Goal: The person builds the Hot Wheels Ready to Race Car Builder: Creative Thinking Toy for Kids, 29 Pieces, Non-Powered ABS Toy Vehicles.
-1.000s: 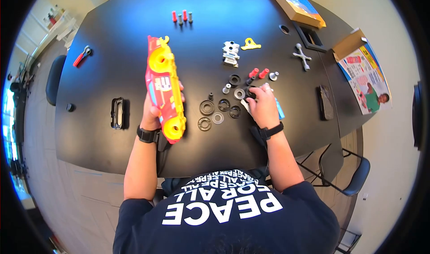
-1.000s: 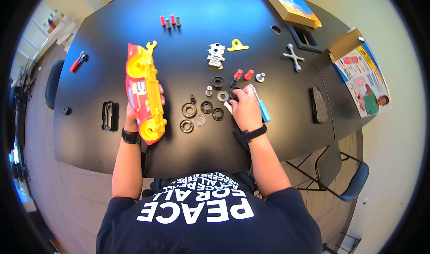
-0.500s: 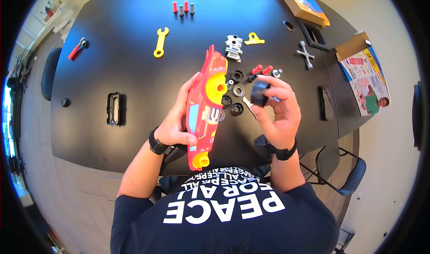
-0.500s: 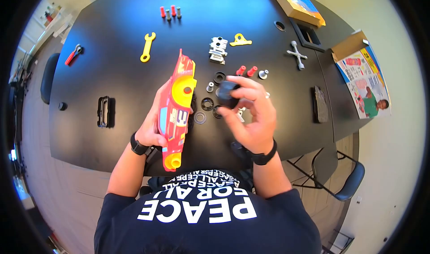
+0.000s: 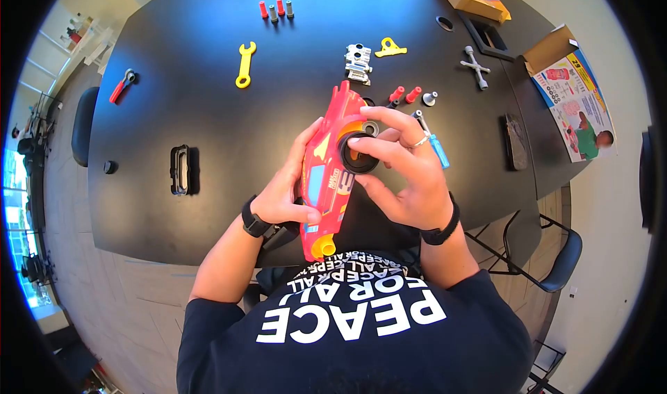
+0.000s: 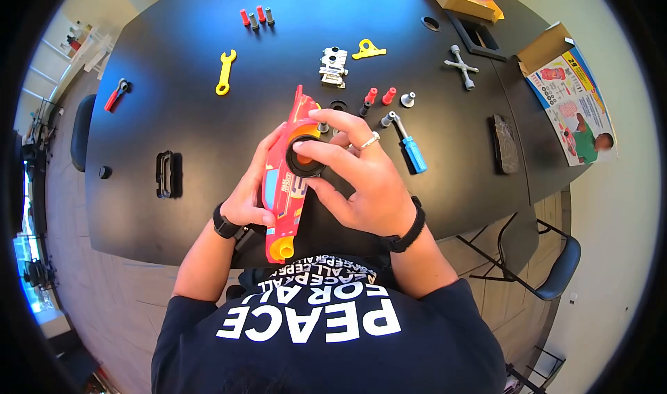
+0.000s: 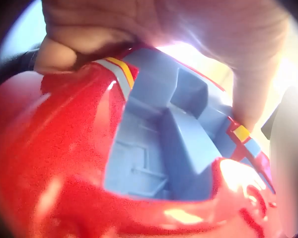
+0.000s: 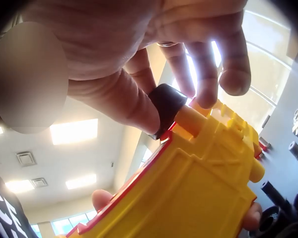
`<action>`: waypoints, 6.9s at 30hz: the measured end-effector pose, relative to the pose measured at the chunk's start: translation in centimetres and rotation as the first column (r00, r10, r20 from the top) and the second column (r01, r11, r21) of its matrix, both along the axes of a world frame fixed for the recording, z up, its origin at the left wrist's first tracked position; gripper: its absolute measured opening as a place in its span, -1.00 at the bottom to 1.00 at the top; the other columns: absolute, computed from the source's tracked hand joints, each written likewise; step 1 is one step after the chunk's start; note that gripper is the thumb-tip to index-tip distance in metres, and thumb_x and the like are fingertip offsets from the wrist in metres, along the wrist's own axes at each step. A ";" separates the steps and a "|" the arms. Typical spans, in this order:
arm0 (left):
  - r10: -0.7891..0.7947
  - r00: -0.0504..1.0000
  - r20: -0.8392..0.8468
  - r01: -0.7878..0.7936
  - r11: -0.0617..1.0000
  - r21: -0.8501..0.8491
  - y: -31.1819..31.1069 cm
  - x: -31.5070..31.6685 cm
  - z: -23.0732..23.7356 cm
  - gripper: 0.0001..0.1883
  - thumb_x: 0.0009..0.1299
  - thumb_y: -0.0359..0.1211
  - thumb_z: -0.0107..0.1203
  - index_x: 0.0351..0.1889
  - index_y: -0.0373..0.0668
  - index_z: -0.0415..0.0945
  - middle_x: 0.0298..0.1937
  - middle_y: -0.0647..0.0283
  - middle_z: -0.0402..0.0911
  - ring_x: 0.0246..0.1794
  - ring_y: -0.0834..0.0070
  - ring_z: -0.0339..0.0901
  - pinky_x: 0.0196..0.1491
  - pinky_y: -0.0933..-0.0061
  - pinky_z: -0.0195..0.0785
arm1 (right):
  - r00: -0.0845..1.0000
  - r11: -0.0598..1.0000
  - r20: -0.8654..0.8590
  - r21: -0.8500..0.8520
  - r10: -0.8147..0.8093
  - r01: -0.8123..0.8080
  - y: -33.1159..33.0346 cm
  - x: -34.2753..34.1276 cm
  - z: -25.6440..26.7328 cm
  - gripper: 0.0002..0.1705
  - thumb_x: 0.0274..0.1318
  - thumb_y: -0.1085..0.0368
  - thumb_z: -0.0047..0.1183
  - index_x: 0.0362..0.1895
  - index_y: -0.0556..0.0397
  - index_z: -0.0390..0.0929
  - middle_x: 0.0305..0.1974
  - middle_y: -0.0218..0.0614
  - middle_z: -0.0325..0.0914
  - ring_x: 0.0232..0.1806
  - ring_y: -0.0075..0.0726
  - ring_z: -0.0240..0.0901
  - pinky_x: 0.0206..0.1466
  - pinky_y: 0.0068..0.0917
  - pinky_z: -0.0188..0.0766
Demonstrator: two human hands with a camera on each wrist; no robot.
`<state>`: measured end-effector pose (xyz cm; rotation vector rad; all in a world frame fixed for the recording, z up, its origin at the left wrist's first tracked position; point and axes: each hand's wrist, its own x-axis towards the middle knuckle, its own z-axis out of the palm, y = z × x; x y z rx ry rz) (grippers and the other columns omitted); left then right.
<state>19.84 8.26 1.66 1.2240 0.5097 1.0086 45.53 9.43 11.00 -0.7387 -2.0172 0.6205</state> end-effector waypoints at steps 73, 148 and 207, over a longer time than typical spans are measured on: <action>0.558 0.826 0.080 -0.559 0.829 0.000 1.0 -1.2 -0.2 0.41 0.26 0.25 0.64 0.84 -0.07 -0.11 0.52 0.08 0.48 0.48 0.29 0.57 0.40 0.19 0.63 | 0.779 0.845 -0.542 -0.213 0.316 -0.491 1.3 -2.2 -8.3 -0.49 0.24 0.53 0.48 0.23 0.19 0.60 0.29 0.24 0.70 0.08 -0.22 0.74 -0.04 -0.46 0.72; 0.558 0.806 0.198 -0.572 0.820 0.018 0.7 -1.8 -0.7 0.25 0.34 0.25 0.57 0.76 -0.16 0.04 0.51 -0.17 0.45 0.20 0.15 0.75 0.11 0.17 0.79 | 0.729 0.543 -0.684 -0.601 0.031 -0.587 2.0 -1.3 -5.6 -0.72 0.50 0.58 0.24 0.21 0.32 0.70 0.05 -0.06 0.76 -0.08 -0.35 0.76 -0.07 -0.40 0.73; 0.563 0.802 0.200 -0.580 0.814 0.031 1.5 -2.6 -1.1 0.19 0.39 0.32 0.49 0.73 -0.14 0.08 0.49 -0.17 0.49 0.12 0.17 0.77 0.09 0.19 0.74 | 0.906 0.901 0.174 -0.144 -0.385 0.410 5.2 6.1 -6.4 -0.58 0.26 0.38 0.51 0.20 0.07 0.80 -0.01 -0.33 0.78 -0.50 -0.59 0.36 -0.33 -0.52 0.39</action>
